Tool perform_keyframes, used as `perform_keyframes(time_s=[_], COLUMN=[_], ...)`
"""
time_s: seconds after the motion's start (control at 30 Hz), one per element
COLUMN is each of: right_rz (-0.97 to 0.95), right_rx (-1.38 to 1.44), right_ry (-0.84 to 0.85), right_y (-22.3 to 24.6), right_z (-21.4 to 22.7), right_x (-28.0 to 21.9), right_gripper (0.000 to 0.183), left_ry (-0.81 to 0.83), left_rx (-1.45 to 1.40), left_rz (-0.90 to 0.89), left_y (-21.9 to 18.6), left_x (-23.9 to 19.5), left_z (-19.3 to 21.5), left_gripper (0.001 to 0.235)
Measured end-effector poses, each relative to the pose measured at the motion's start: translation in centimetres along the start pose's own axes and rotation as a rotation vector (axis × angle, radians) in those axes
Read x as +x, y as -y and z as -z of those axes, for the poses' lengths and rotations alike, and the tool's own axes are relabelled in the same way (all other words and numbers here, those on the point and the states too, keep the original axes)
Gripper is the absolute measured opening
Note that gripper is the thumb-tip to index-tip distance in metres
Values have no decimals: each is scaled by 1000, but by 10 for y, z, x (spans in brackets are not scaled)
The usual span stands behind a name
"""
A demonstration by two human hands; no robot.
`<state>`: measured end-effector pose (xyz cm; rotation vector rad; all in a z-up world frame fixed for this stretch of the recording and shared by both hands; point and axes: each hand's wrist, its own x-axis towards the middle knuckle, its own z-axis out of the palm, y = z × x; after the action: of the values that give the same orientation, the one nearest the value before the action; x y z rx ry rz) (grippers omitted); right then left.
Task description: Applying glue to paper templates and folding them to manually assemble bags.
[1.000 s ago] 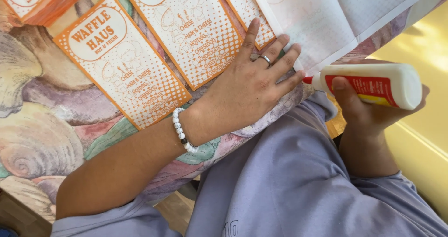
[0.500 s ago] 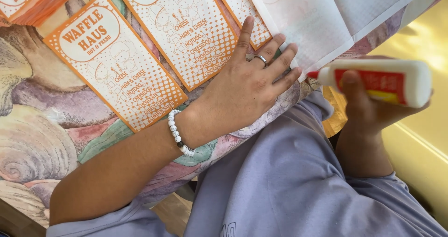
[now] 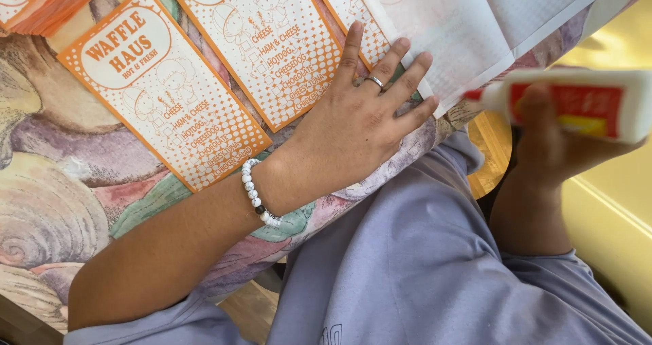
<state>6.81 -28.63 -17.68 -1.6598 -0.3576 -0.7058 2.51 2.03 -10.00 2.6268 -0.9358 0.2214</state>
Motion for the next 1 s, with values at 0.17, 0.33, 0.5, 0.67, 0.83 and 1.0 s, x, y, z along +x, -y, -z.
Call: perform_keyframes(time_s=[0.17,0.33,0.5,0.67,0.83,1.0], right_rz=[-34,-135,6,26,86,84], right_rx=[-138,-44,-137,-56,-159,-79], right_ry=[17,5,-5,33,6,74], right_y=[11,12,-18,1,-16,-9], right_z=[-19,-14,1,-10,3,-7], right_x=[38,12,43,24,40,40], right_gripper=[32,44,25,38,29,31], left_ry=[-13,2,-17,15,14,20], left_rx=[4,24,-13,-7,-9,13], left_rz=[-1,5,-6,-3,2,-3], left_y=[1,0,2,1,1,2], left_x=[1,2,2,3,3,3], left_z=[1,3,4,8,7,9], left_gripper=[40,40,37,39,40,42])
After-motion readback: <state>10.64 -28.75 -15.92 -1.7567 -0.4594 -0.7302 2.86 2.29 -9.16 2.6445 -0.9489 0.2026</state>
